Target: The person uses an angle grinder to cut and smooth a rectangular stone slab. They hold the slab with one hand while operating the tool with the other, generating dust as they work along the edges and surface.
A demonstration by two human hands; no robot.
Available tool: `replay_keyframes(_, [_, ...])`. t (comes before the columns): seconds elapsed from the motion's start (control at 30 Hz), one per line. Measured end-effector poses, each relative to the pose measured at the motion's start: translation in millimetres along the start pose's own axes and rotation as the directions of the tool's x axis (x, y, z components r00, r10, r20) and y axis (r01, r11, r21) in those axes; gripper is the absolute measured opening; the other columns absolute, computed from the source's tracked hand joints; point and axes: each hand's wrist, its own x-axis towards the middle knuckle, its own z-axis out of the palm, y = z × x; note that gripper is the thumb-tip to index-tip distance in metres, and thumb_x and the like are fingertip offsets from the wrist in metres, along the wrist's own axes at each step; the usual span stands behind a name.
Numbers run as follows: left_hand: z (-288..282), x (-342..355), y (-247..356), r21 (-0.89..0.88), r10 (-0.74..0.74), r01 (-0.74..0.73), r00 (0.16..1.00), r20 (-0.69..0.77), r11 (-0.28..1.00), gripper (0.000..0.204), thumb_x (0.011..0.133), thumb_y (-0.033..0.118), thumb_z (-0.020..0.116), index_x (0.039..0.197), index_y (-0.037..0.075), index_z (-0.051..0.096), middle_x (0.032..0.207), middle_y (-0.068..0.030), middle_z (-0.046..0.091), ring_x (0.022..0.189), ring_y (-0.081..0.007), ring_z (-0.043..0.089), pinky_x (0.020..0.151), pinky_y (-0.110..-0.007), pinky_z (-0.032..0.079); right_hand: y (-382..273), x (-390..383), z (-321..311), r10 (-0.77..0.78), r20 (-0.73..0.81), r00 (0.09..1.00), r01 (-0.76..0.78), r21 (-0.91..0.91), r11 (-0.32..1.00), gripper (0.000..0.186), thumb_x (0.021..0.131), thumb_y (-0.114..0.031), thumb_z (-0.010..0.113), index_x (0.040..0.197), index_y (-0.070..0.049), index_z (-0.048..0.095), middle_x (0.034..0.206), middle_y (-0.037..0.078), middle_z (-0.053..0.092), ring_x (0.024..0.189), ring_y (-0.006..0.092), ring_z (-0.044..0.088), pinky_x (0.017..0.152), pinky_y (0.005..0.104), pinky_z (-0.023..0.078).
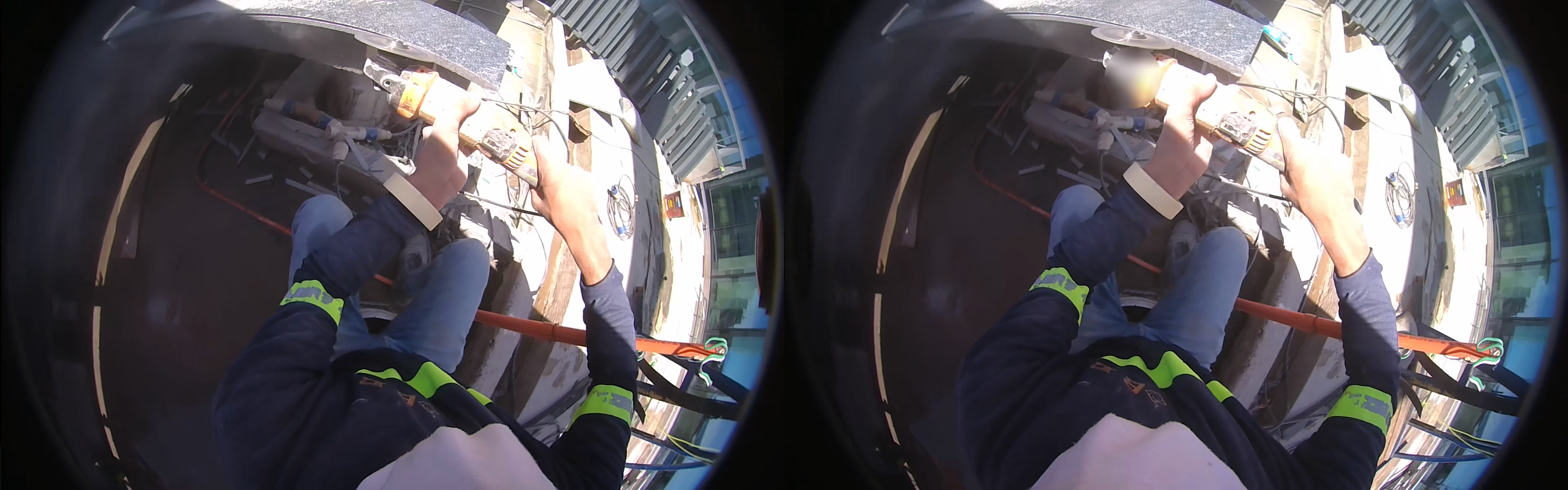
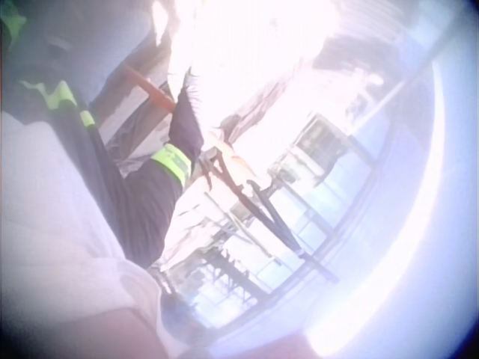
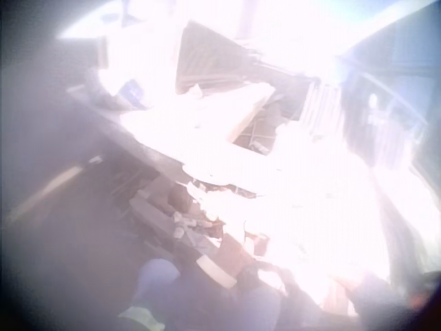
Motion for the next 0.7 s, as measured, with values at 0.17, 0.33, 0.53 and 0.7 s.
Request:
replay_keyframes(0.17, [-4.7, 0.5, -11.3, -0.021, 0.017, -0.017, 1.0, 0.016, 1.0, 0.022, 0.108, 0.026, 0.069, 0.121, 0.008, 0.068, 0.112, -0.0055, 0.074, 0.109, -0.0179, 0.075, 0.097, -0.04, 0.061, -1.3, -4.2, -6.7, 0.036, 0.039, 0.999, -0.034, -0.054, 0.998, 0.079, 0.08, -0.01, 0.082, 0.154, -0.01, 0.054, 0.091, 0.023, 0.075, 0.082, 0.0415, 0.076, 0.074, 0.0512, 0.06])
replay_keyframes(0.33, [-3.7, 7.5, -3.9, -0.013, 0.02, -0.02, 1.0, 0.022, 1.0, 0.021, 0.108, 0.026, 0.069, 0.12, 0.009, 0.068, 0.111, -0.006, 0.074, 0.109, -0.0198, 0.075, 0.1, -0.042, 0.062, 4.5, 3.7, 4.3, -0.006, -0.003, 1.0, 0.006, -0.052, 0.999, 0.081, 0.08, -0.013, 0.085, 0.154, -0.009, 0.053, 0.097, 0.022, 0.075, 0.086, 0.0401, 0.076, 0.077, 0.0502, 0.061])
replay_keyframes(0.53, [-15.3, 17.1, 17.9, -0.025, 0.077, -0.077, 0.997, 0.015, 0.997, 0.02, 0.105, 0.023, 0.072, 0.118, 0.009, 0.067, 0.109, -0.0075, 0.074, 0.11, -0.0226, 0.074, 0.1, -0.044, 0.062, -2.0, 27.9, 20.2, -0.065, -0.019, 0.998, 0.064, -0.014, 0.998, 0.087, 0.079, -0.012, 0.085, 0.158, -0.007, 0.047, 0.099, 0.021, 0.075, 0.09, 0.0398, 0.076, 0.08, 0.0498, 0.061])
replay_keyframes(0.7, [-30.1, 33.8, 46.1, -0.071, 0.116, -0.115, 0.993, 0.01, 0.991, 0.015, 0.103, 0.02, 0.072, 0.114, 0.012, 0.066, 0.107, -0.0078, 0.073, 0.108, -0.0235, 0.075, 0.096, -0.046, 0.064, -29.2, 58.6, 14.8, -0.107, -0.041, 0.993, 0.105, -0.05, 0.993, 0.069, 0.081, -0.009, 0.081, 0.145, -0.005, 0.054, 0.087, 0.016, 0.074, 0.08, 0.0349, 0.076, 0.069, 0.0477, 0.06])
